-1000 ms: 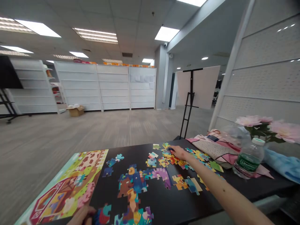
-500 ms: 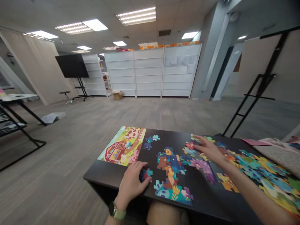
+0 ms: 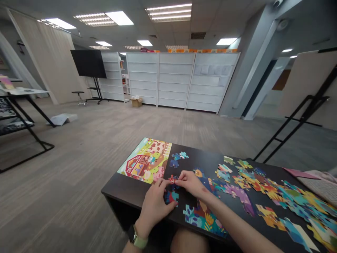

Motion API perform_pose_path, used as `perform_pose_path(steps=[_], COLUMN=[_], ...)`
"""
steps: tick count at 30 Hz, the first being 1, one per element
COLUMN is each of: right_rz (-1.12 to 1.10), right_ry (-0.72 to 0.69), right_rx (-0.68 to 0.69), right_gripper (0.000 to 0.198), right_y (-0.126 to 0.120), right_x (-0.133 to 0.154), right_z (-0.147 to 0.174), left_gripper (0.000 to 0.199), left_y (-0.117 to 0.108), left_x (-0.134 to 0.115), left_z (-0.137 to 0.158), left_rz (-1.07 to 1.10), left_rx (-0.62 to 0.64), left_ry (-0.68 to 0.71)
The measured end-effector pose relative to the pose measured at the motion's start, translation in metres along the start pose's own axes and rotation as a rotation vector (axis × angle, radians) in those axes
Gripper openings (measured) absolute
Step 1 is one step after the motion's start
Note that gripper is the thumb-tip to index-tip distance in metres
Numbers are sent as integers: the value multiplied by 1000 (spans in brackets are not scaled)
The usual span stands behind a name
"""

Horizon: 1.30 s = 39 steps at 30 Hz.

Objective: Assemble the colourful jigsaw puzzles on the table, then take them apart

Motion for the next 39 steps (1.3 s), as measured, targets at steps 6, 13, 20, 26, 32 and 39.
perform_pose_path(steps=[6, 13, 20, 26, 32, 39], right_rz=[192, 248, 309, 381, 391, 374], right_ry=[-42, -88, -125, -145, -112, -64], right_rx=[-64, -40, -41, -68, -28, 22], right_gripper=[23, 36, 13, 9, 11, 14], right_y=[1, 1, 0, -3, -9, -11], right_x=[5, 12, 13, 20, 18, 13], right_z=[7, 13, 17, 17, 6, -6], left_gripper=[67, 69, 67, 69, 67, 64], left_y=[0, 0, -1, 1, 2, 3], left_x=[4, 4, 2, 3, 3, 2], left_z=[-1, -2, -2, -2, -1, -3], left_rz=[-43, -43, -19, -27, -39, -36], left_rx=[-28, -33, -35, -43, -38, -14], left_ry=[-8, -25, -16, -10, -7, 6])
Point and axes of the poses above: each hand's wrist, its own z-axis away from the middle knuckle, its own y-axis out of the palm, x = y × z, the point moved 6 cm from there along -z, towards the middle knuckle, and after that the axes turned 15 degrees about -z, right-handed, at the moved point
